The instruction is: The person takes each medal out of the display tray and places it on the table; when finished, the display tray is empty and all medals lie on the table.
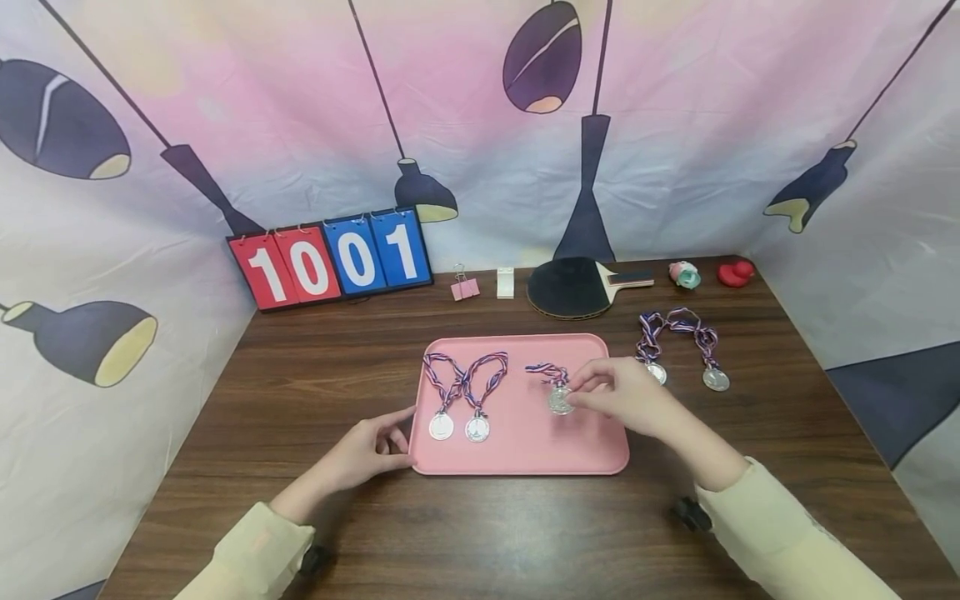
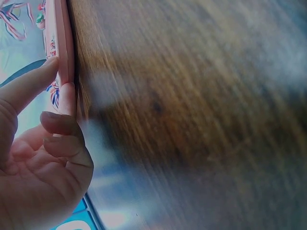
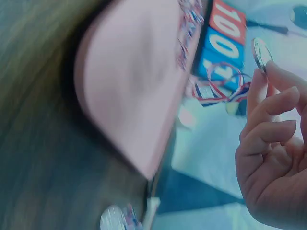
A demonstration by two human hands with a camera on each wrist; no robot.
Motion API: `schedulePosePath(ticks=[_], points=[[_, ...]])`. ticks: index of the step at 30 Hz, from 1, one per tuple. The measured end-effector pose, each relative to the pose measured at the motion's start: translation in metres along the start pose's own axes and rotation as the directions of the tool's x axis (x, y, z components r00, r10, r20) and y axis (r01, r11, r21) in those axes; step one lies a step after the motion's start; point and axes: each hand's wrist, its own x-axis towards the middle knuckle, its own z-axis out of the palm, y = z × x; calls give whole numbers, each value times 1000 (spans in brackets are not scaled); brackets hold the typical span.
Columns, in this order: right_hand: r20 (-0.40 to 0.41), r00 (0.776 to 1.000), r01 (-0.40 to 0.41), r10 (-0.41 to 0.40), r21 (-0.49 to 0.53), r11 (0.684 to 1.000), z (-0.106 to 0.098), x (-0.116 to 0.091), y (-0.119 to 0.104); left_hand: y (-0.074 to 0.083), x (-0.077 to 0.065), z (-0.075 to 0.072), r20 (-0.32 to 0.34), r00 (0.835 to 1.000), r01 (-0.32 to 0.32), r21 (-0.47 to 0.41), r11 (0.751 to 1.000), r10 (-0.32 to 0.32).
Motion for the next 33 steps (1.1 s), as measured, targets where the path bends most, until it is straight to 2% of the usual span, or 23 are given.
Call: schedulePosePath(ticks=[9,20,25,33], points=[[-105,993,-69,58,-106,992,-45,-36,2,1,-1,-1,2,1000,9,1,1000,-9],[-220,962,-204,161,-187,961,-83,-80,41,0,-1,0,0,1000,12,20,1000,-12],[-194,953,-264,232,-161,951,-92,-93,60,1,-1,-1,5,1000,8,19,1000,-8],[-73,956,-289,282,-103,952,-91,-104,85,1,0,0,3,1000,6,5,1000,-6]])
